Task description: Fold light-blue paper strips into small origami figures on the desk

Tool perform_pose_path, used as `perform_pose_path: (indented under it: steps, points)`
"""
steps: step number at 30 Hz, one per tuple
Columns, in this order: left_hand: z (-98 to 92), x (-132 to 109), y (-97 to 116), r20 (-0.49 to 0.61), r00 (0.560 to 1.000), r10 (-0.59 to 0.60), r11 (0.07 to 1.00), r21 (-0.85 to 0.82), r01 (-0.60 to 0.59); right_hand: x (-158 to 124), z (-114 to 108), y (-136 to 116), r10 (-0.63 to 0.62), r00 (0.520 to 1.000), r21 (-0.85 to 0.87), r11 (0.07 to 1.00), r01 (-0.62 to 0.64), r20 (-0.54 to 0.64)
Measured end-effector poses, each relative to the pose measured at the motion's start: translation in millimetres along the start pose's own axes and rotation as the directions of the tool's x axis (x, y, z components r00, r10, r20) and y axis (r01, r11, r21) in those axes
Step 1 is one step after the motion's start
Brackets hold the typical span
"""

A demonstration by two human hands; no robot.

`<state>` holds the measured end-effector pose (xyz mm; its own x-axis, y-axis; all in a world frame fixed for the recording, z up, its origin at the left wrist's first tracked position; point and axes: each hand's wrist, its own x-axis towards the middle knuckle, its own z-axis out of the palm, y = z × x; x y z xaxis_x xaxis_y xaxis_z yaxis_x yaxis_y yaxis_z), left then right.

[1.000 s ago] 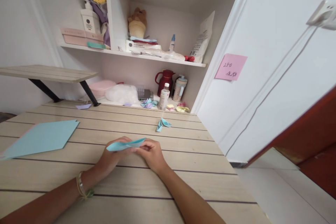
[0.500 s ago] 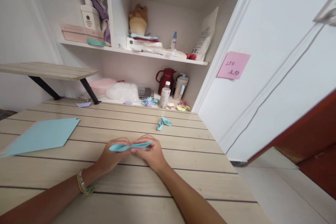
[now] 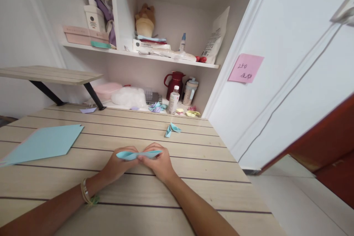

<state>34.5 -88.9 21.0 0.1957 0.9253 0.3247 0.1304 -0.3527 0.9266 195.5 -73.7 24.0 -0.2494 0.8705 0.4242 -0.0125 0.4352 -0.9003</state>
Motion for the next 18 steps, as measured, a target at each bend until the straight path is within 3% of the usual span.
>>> perform_pose_path:
  steps: [3, 8, 12, 18]
  points:
    - [1.5, 0, -8, 0.006, 0.995, -0.097, 0.991, -0.094, 0.097, 0, 1, 3, 0.094, 0.994, 0.026, 0.995, -0.093, -0.052]
    - [3.3, 4, -13, 0.038, 0.979, -0.201, 0.939, -0.277, 0.204, 0, 4, 15, 0.284, 0.948, 0.247, 0.938, -0.244, -0.142]
    - [4.7, 7, -9, 0.009, 0.958, -0.287, 0.92, -0.275, 0.278, -1, 7, 18, 0.346, 0.928, 0.373, 0.886, -0.276, -0.136]
    - [3.9, 8, -6, -0.051, 0.947, -0.319, 0.883, -0.379, 0.277, -1, 8, 22, 0.369, 0.914, 0.377, 0.881, -0.285, -0.17]
